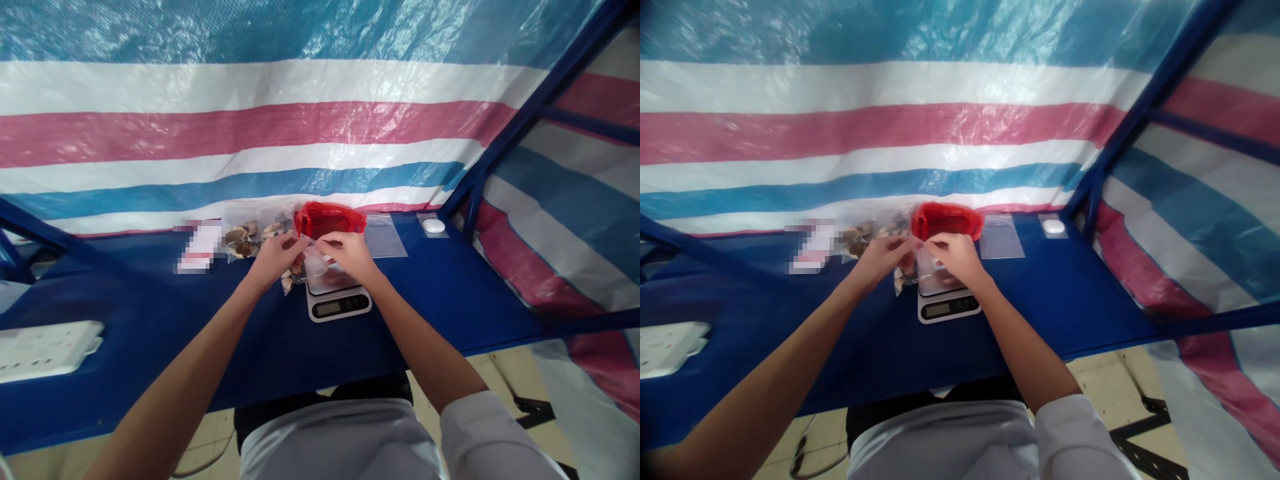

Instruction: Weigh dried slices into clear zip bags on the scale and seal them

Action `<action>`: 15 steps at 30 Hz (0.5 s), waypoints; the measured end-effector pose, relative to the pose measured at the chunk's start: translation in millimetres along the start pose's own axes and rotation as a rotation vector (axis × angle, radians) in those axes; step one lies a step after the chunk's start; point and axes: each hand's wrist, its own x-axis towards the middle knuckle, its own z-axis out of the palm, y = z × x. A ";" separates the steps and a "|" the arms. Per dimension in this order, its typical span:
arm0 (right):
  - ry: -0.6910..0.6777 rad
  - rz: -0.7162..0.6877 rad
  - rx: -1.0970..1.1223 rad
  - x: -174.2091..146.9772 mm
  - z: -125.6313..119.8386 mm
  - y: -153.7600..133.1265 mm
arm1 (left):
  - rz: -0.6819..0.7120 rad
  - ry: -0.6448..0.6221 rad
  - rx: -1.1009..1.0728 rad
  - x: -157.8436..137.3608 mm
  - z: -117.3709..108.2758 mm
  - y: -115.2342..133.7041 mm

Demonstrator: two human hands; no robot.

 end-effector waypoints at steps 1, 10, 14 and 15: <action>-0.002 -0.016 -0.021 -0.2 0.0 -1.3 | -0.008 -0.004 -0.002 0.9 2.5 1.2; -0.039 -0.057 -0.233 7.2 -9.0 -5.3 | 0.119 0.063 0.230 9.6 1.0 -5.5; -0.095 0.013 -0.146 15.9 -18.0 2.7 | 0.231 0.096 0.463 13.5 -16.0 -9.1; -0.112 0.025 -0.128 17.6 -19.9 3.7 | 0.232 0.087 0.483 14.5 -20.4 -8.3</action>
